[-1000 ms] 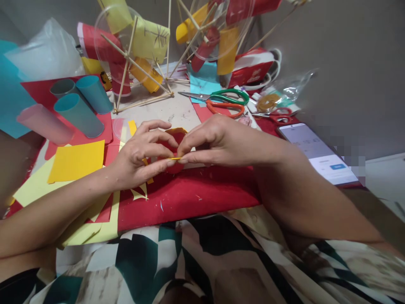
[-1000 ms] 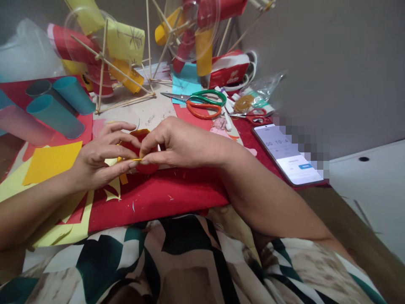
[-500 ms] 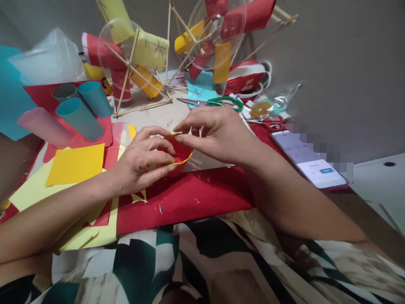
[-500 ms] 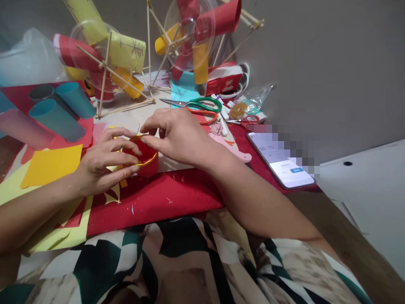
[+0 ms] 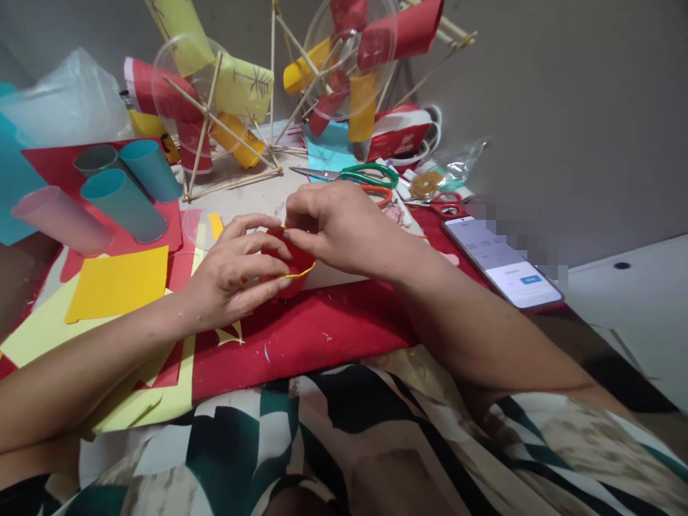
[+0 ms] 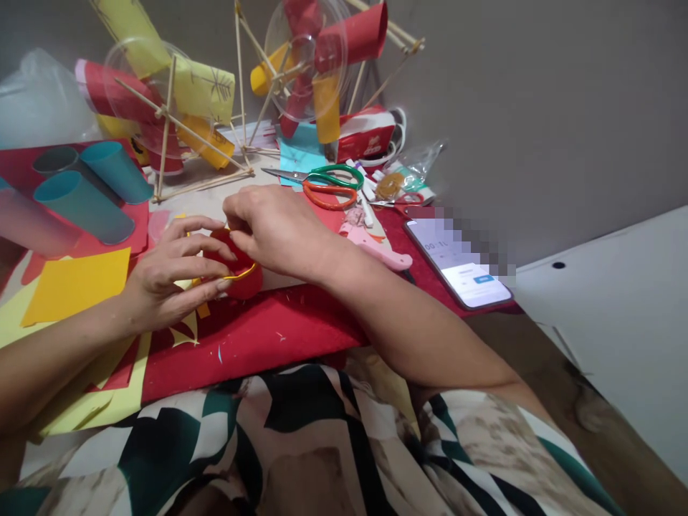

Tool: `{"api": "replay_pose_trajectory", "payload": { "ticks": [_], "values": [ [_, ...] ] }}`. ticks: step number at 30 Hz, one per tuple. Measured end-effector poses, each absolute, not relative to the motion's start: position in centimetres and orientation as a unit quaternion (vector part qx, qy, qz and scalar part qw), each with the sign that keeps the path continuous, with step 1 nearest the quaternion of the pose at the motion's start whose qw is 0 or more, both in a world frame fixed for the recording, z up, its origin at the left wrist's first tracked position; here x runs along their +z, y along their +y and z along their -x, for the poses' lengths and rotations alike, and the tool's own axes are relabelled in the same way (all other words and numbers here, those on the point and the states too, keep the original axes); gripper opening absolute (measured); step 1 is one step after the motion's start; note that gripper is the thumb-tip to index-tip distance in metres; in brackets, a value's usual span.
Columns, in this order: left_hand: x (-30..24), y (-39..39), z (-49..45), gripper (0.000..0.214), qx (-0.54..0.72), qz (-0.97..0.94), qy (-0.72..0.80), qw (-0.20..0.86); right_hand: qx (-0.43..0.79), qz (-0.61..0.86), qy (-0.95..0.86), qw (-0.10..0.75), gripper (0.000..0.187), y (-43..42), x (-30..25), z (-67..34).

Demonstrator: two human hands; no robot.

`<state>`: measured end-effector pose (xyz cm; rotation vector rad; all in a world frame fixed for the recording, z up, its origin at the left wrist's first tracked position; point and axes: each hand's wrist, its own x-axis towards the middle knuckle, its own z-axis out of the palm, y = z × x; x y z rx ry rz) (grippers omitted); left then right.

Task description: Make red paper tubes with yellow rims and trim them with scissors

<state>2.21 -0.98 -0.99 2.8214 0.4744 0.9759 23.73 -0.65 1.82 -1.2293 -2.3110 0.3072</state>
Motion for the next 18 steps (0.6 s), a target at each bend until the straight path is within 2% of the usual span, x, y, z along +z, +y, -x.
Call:
{"api": "replay_pose_trajectory", "payload": {
  "ticks": [14,18],
  "values": [
    [-1.2,-0.1,-2.0,0.005,0.313,-0.936,0.146,0.070,0.150,0.462,-0.848,0.210,0.011,-0.4,2.9,-23.8],
    [-1.3,-0.1,-1.9,0.004,0.307,-0.938,0.145,0.069,0.120,0.481,-0.850,0.180,0.013,-0.6,3.5,-23.7]
  ]
}}
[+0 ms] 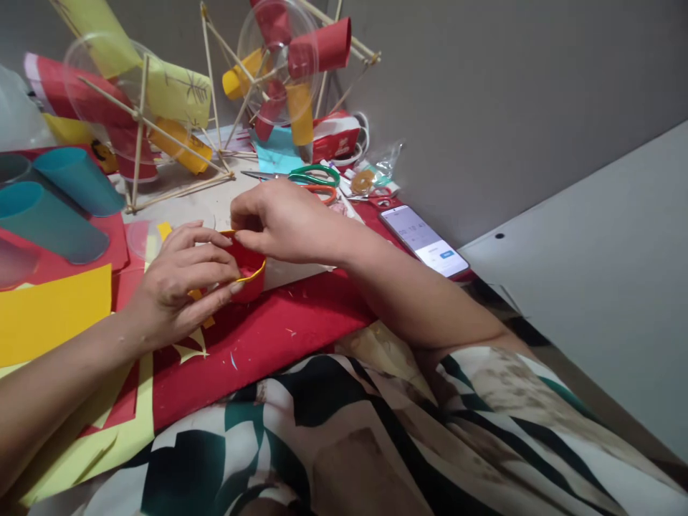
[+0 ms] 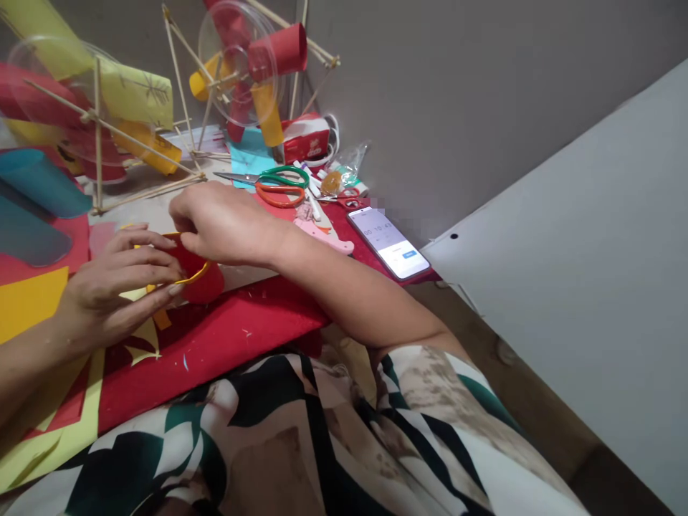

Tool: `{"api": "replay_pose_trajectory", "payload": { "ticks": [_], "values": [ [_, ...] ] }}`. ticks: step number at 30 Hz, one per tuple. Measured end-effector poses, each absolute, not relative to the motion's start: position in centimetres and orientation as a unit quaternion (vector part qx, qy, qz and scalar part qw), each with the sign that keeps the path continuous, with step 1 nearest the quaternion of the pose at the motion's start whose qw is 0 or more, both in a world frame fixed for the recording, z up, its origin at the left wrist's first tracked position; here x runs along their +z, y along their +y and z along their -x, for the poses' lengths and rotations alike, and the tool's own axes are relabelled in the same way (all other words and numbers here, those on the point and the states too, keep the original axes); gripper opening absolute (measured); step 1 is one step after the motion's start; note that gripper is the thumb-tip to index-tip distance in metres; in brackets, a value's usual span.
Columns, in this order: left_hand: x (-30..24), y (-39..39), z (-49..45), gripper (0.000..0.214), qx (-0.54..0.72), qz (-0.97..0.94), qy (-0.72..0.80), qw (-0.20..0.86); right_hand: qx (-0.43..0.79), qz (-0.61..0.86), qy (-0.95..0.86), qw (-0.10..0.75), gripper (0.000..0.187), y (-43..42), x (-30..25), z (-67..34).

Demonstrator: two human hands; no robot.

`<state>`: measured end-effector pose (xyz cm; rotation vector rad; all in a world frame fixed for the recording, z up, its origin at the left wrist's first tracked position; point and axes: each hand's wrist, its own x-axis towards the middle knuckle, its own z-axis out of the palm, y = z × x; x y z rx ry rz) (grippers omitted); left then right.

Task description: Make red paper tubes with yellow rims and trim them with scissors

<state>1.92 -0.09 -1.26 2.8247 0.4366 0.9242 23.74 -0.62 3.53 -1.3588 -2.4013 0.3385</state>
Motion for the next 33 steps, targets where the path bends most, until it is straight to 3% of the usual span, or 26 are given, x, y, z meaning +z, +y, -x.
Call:
{"api": "replay_pose_trajectory", "payload": {
  "ticks": [7,19,26,33],
  "values": [
    [-1.5,0.3,-1.8,0.004,0.306,-0.937,0.150,0.072,0.061,0.489,-0.856,0.156,0.013,-0.8,3.7,-23.1],
    [-1.6,0.0,-2.0,0.005,0.326,-0.931,0.157,0.045,0.081,0.471,-0.859,0.184,0.015,-0.5,3.4,-23.5],
    [-1.2,-0.5,-1.9,0.012,0.351,-0.914,0.195,0.052,0.137,0.411,-0.828,0.356,0.018,-1.7,4.7,-25.4],
    [-1.5,-0.6,-1.9,0.012,0.355,-0.917,0.179,0.042,0.227,0.275,-0.903,0.240,0.011,-2.0,3.1,-25.7]
  ]
}}
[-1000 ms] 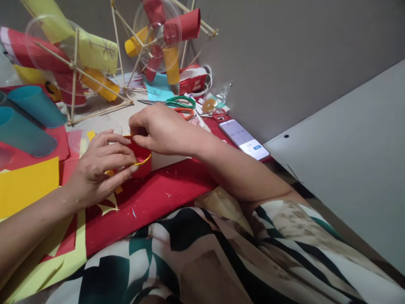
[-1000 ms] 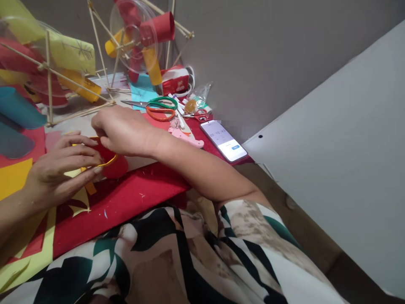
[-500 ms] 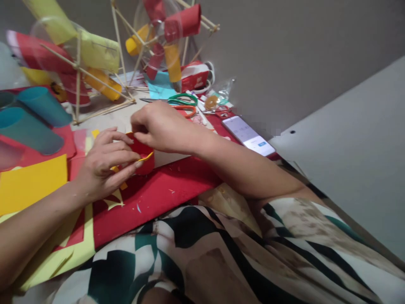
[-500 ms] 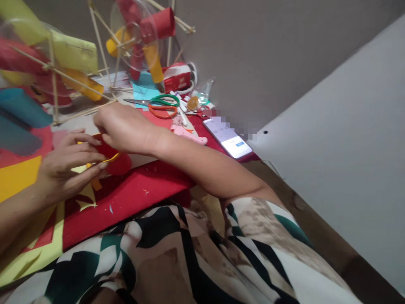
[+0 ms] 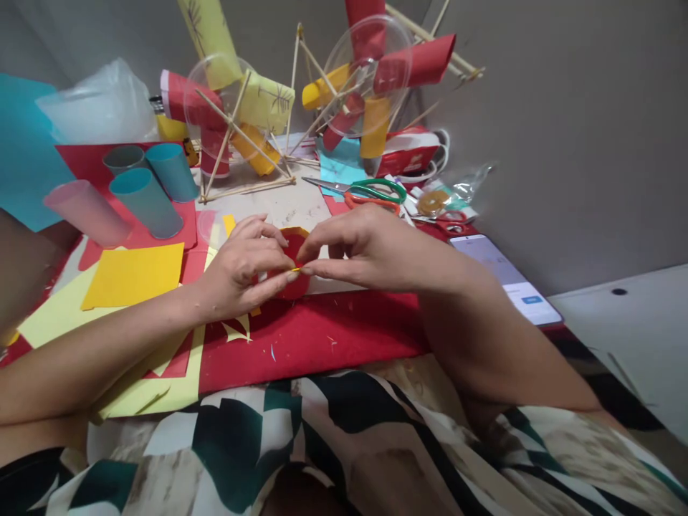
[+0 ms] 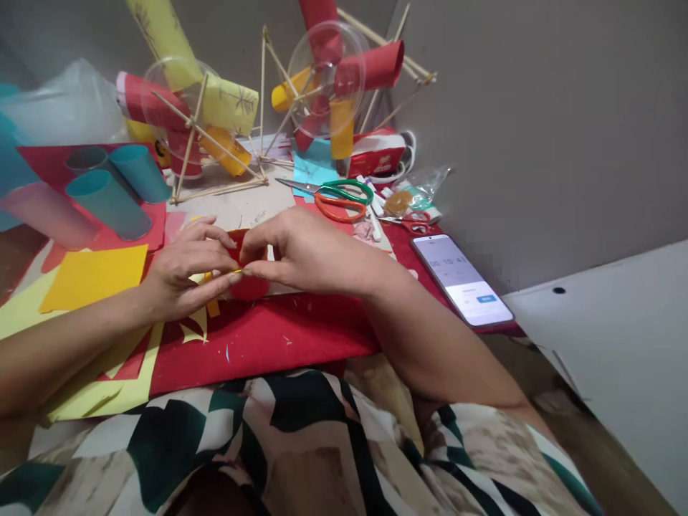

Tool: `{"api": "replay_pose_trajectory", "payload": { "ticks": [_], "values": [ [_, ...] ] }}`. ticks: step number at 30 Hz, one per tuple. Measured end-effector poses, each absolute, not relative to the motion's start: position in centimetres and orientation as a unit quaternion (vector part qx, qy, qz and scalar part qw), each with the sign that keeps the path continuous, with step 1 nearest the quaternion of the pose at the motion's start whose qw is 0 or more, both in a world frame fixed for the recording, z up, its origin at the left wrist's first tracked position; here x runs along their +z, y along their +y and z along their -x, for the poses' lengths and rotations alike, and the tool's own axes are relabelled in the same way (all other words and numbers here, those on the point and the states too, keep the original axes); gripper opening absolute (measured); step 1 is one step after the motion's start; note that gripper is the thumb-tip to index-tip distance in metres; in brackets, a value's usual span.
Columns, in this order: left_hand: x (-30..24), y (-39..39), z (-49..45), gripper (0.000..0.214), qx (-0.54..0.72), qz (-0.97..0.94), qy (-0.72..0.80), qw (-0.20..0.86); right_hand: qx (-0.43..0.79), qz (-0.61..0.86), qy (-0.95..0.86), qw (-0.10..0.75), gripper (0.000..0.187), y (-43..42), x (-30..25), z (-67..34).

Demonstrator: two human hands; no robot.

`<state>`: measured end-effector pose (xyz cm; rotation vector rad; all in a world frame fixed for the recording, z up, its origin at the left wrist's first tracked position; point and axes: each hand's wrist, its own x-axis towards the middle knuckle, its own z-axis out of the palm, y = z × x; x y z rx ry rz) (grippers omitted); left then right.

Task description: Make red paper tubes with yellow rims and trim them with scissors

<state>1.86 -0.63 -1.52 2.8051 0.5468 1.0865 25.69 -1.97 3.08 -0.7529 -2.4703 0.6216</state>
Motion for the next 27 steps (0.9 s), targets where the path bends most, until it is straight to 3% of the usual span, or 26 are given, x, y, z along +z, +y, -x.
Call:
{"api": "replay_pose_trajectory", "payload": {
  "ticks": [12,18,27],
  "values": [
    [-0.2,0.1,-1.2,0.004,0.301,-0.929,0.180,0.122,0.224,0.261,-0.906,0.248,0.013,-2.0,2.3,-26.0],
    [-0.2,0.2,-0.9,0.010,0.276,-0.930,0.188,0.154,0.223,0.253,-0.908,0.250,0.015,-2.3,2.0,-25.7],
    [-0.8,0.0,-1.3,0.009,0.325,-0.919,0.156,0.163,0.214,0.255,-0.910,0.247,0.015,-2.4,1.8,-25.5]
  ]
}}
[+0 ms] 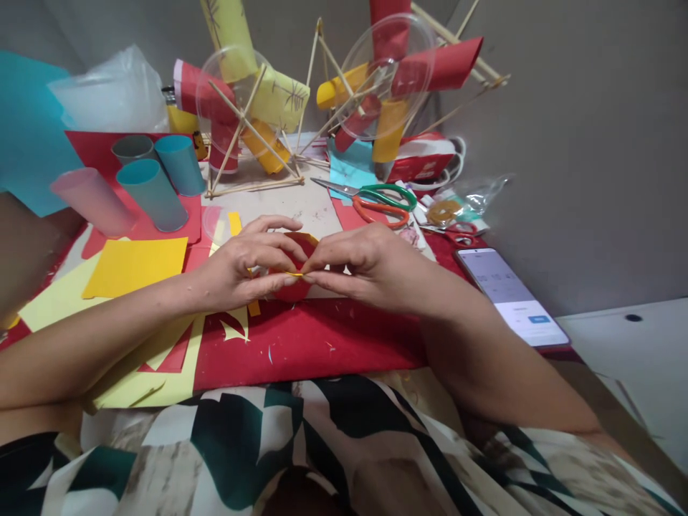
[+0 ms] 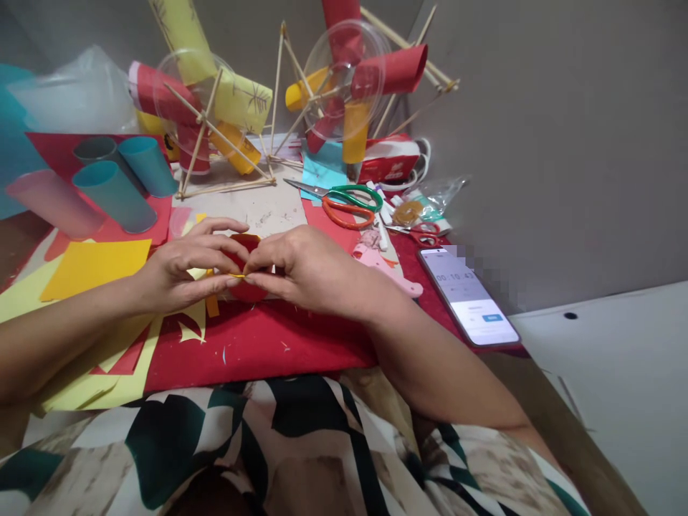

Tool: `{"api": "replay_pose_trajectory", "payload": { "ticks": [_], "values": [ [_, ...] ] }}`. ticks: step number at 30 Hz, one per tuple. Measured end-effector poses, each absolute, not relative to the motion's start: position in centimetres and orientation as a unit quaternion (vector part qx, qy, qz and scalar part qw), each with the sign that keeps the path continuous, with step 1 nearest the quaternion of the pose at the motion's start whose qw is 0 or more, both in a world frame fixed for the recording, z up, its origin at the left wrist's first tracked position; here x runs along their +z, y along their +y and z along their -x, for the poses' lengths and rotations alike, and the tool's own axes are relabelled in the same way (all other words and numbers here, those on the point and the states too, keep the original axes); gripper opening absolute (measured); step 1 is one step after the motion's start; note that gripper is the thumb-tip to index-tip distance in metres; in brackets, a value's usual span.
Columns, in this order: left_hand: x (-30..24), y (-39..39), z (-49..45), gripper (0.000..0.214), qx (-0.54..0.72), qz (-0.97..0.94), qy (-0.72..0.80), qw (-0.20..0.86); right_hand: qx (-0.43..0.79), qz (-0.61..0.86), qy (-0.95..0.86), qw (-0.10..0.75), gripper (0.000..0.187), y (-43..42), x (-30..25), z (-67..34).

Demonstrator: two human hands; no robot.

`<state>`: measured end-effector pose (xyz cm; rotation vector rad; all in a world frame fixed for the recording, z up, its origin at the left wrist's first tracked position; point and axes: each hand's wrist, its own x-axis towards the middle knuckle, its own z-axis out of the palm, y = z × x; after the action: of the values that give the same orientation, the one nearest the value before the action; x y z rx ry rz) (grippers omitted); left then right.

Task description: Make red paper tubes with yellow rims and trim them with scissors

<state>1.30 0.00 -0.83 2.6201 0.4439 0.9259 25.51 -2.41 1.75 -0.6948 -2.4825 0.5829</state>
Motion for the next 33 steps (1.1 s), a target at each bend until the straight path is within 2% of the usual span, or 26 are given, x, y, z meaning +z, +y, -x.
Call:
{"api": "replay_pose_trajectory", "payload": {
  "ticks": [3,7,9,16,33],
  "values": [
    [-0.9,-0.1,-1.3,0.008,0.333,-0.918,0.139,0.164,0.241,0.251,-0.904,0.250,0.011,-2.4,2.1,-25.8],
    [-0.9,-0.1,-1.2,0.007,0.337,-0.920,0.141,0.139,0.216,0.284,-0.875,0.326,0.009,-2.4,2.9,-26.5],
    [-0.8,0.0,-1.2,0.005,0.333,-0.923,0.140,0.130,0.209,0.273,-0.876,0.338,0.009,-2.1,3.2,-26.9],
    [0.1,0.8,-0.7,0.005,0.303,-0.928,0.143,0.162,0.229,0.198,-0.924,0.235,0.009,-0.8,2.2,-26.8],
    [-0.1,0.5,-1.1,0.007,0.303,-0.922,0.135,0.198,0.239,0.201,-0.921,0.231,0.013,-0.9,1.3,-26.2]
  ]
}}
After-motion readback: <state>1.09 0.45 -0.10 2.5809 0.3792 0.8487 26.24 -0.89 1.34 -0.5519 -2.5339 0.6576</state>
